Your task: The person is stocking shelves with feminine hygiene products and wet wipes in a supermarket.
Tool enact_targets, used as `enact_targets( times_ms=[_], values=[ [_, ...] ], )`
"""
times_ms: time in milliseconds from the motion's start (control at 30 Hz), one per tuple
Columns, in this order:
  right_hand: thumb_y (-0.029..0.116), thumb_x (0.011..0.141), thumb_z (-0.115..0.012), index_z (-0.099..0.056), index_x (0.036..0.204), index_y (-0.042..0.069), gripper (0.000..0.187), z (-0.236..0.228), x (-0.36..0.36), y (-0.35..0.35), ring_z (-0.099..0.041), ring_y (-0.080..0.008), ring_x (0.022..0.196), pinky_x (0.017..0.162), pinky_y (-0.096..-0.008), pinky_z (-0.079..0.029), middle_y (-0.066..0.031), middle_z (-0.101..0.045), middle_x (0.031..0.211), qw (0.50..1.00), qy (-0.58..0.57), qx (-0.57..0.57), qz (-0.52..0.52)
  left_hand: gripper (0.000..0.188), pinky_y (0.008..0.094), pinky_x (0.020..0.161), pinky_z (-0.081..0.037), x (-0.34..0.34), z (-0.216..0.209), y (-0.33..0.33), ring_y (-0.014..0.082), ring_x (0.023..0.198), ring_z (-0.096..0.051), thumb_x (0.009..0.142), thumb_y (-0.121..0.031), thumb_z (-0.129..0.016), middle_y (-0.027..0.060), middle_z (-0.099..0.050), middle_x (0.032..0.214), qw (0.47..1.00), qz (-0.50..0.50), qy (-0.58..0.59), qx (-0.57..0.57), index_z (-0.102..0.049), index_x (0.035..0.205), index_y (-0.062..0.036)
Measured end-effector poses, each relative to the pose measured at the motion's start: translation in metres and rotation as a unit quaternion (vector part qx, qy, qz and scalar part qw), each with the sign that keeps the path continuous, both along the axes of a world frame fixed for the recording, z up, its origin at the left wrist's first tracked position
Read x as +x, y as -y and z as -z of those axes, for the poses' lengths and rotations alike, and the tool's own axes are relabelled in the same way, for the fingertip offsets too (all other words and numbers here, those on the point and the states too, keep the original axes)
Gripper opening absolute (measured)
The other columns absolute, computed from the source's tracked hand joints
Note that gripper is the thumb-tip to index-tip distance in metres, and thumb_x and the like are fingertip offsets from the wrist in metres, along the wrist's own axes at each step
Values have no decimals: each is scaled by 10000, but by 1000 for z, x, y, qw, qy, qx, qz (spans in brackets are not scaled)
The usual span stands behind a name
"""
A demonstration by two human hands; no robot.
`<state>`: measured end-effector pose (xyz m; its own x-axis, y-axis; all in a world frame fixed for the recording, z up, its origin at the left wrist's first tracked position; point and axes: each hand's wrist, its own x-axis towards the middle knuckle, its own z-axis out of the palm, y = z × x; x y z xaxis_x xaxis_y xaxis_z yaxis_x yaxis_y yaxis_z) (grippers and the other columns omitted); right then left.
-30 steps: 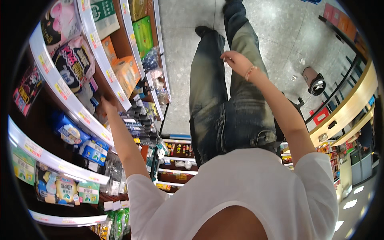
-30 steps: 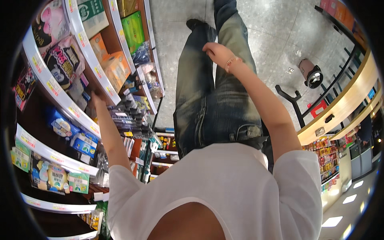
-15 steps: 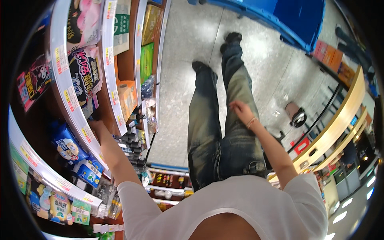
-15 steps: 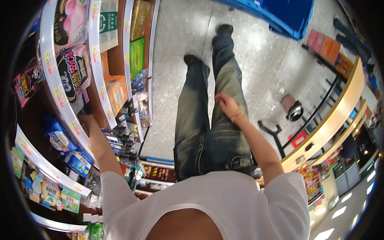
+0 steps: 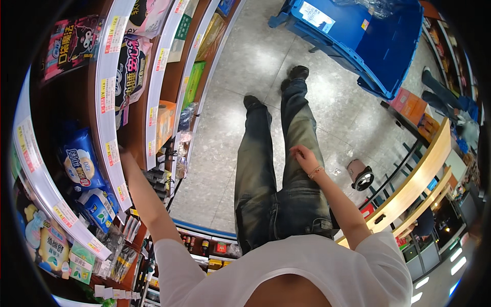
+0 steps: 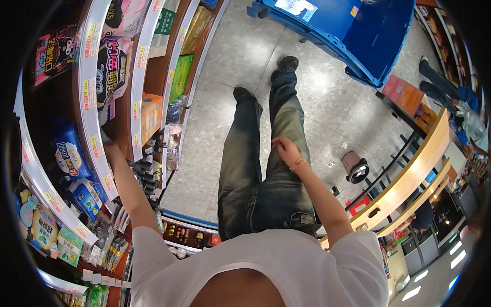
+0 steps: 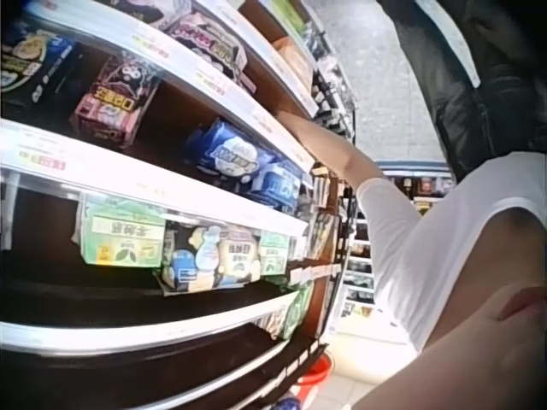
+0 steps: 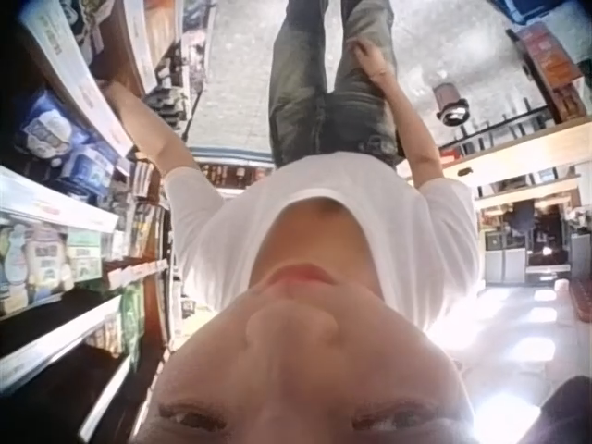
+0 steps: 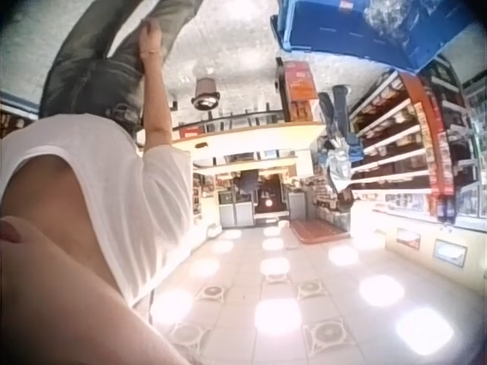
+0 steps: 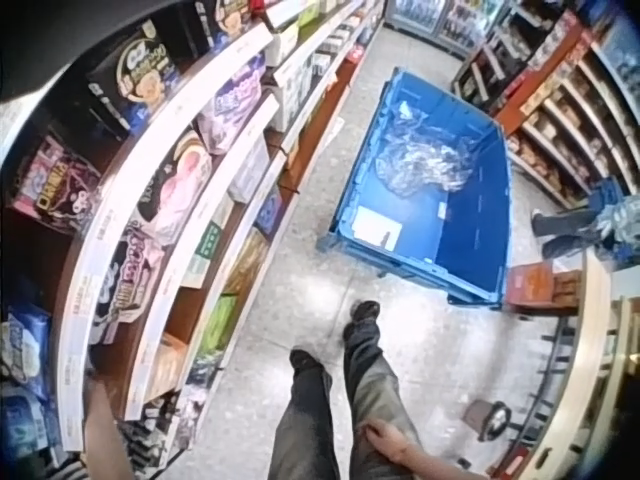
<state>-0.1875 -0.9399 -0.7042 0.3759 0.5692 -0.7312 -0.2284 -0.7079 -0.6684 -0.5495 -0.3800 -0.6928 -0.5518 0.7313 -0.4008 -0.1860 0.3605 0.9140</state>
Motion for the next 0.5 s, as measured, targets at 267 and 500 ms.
enact_targets(
  times_ms=[267, 500],
  values=[
    [-55, 782, -436, -547, 979, 28, 241, -26, -14, -58, -599, -174, 790, 707, -284, -470, -87, -592, 835, 990, -21, 137, 41, 456, 399, 820, -481, 5, -82, 173, 263, 1026, -548, 795, -392, -573, 62, -554, 1154, 990, 71, 105, -58, -518, 1149, -109],
    [190, 769, -635, -410, 1219, 19, 531, -131, -38, -153, -461, -270, 1085, 915, -345, -371, -147, -463, 1159, 941, 76, 307, -121, 456, 317, 895, -381, 97, -145, 330, 204, 1073, -477, 874, -292, -485, 87, -461, 1219, 960, 205, 63, -183, -379, 1254, -62]
  ],
)
